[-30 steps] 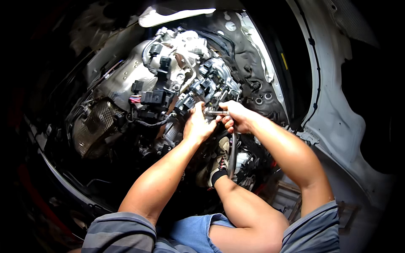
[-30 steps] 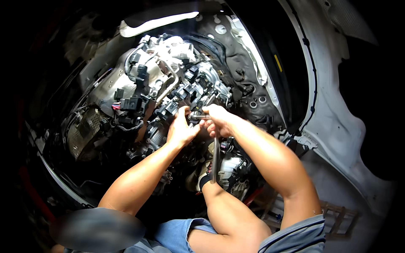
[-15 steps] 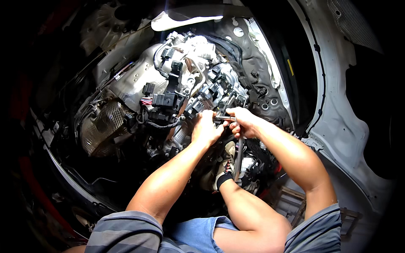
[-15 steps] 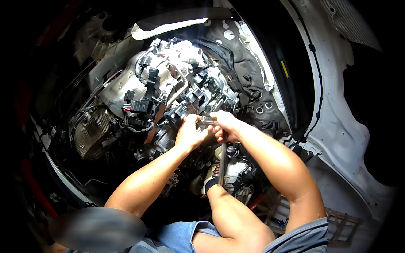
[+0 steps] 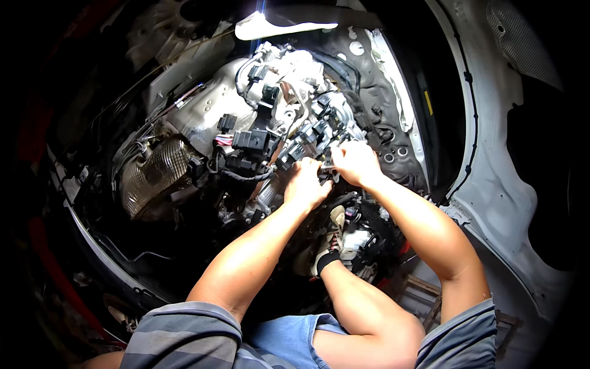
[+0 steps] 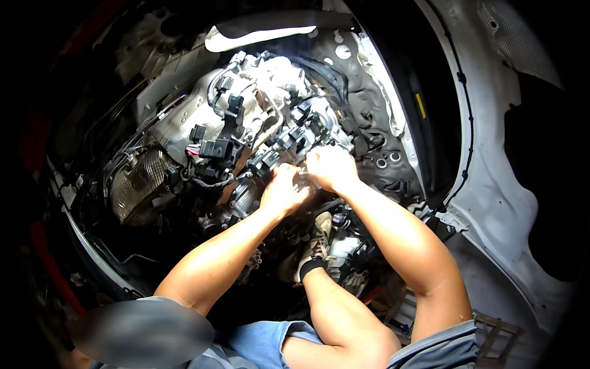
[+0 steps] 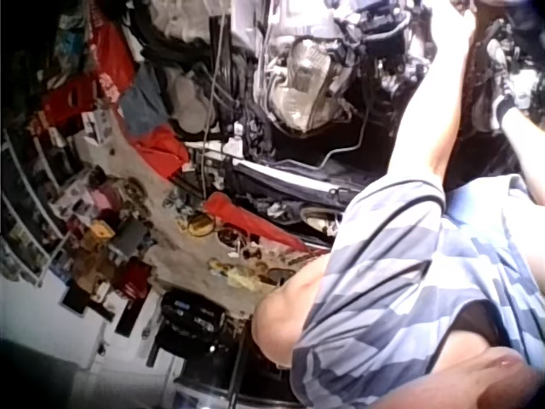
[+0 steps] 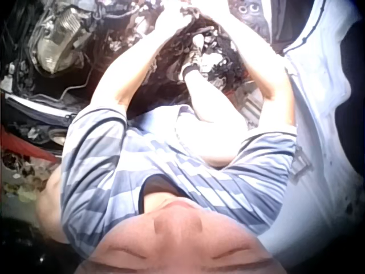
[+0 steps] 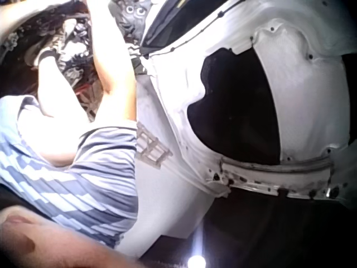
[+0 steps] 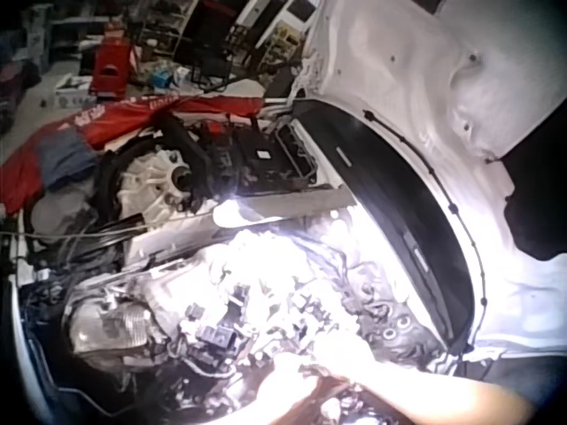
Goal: The person unfastens bolts on a car engine using a ratchet wrench and by hand, detaches a metal pipe, and lays a protective cover over the car body.
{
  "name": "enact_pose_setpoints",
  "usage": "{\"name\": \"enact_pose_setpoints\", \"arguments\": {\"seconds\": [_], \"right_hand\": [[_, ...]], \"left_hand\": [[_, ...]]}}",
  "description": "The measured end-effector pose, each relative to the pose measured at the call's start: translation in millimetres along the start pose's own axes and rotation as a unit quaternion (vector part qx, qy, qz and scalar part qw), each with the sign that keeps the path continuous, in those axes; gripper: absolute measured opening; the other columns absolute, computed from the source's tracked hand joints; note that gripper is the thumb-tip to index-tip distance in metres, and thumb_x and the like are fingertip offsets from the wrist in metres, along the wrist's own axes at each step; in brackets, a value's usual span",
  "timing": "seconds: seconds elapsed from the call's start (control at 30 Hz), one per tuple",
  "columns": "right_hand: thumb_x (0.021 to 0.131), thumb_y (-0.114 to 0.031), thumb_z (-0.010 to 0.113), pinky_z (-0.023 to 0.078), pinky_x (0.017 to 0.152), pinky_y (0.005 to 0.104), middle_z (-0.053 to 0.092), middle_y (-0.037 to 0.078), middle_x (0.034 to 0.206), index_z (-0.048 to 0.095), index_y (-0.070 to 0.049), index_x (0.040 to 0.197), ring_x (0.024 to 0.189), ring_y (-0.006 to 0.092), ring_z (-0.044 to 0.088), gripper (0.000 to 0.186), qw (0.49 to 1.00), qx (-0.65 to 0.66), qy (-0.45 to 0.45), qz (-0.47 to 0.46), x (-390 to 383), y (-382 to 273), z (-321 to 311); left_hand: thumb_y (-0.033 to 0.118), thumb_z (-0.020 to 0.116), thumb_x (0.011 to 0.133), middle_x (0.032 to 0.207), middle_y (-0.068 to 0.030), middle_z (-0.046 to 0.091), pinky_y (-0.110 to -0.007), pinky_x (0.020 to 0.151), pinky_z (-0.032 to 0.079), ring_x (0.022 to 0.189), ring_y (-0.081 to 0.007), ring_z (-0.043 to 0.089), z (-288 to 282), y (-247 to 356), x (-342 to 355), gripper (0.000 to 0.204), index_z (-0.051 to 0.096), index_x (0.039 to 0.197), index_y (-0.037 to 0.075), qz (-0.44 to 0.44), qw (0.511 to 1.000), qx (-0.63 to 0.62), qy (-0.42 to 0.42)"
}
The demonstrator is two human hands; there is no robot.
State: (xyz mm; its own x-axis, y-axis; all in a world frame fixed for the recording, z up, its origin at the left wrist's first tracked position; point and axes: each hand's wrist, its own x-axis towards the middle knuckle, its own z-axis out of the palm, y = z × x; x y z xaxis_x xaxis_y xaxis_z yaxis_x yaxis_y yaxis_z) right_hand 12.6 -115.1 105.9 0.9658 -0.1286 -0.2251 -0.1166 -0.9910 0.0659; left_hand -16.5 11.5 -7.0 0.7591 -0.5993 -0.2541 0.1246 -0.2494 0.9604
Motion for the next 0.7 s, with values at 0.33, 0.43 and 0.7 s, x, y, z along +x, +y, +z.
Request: {"name": "enact_pose_setpoints", "arguments": {"seconds": [0.33, 0.43, 0.7], "right_hand": [[0.092, -0.041, 0.059, 0.057, 0.068, 0.0436, 0.070, 0.020, 0.077, 0.074, -0.003, 0.085, 0.072, 0.0335, 0.071, 0.041, 0.948, -0.089, -0.288, -0.102, 16.9, -3.0, -31.9], [0.087, -0.033, 0.063, 0.055, 0.071, 0.0445, 0.069, 0.016, 0.074, 0.067, -0.006, 0.071, 0.077, 0.0320, 0.070, 0.032, 0.908, -0.137, -0.215, -0.332, 18.6, 23.0, -27.0], [0.096, -0.048, 0.053, 0.051, 0.053, 0.0418, 0.060, 0.012, 0.060, 0.064, -0.003, 0.082, 0.050, 0.0251, 0.060, 0.048, 0.943, 0.194, -0.143, 0.228, -2.9, 6.2, 4.3]], "left_hand": [[0.033, 0.072, 0.080, 0.130, -0.0113, 0.049, -0.043, 0.098, 0.051, 0.123, -0.0330, 0.051, -7.7, 6.8, 1.2, 0.056, 0.058, 0.129, 0.009, 0.001, 0.999, 0.034, -0.041], [0.031, 0.073, 0.081, 0.131, -0.0101, 0.047, -0.044, 0.099, 0.051, 0.125, -0.0319, 0.048, -5.3, 12.2, 3.0, 0.056, 0.057, 0.128, 0.007, -0.005, 0.997, 0.044, -0.066], [0.028, 0.073, 0.083, 0.135, -0.0120, 0.051, -0.044, 0.098, 0.051, 0.121, -0.0323, 0.054, -20.7, 11.6, -6.1, 0.059, 0.054, 0.135, 0.006, -0.019, 0.999, 0.023, -0.032]]}}
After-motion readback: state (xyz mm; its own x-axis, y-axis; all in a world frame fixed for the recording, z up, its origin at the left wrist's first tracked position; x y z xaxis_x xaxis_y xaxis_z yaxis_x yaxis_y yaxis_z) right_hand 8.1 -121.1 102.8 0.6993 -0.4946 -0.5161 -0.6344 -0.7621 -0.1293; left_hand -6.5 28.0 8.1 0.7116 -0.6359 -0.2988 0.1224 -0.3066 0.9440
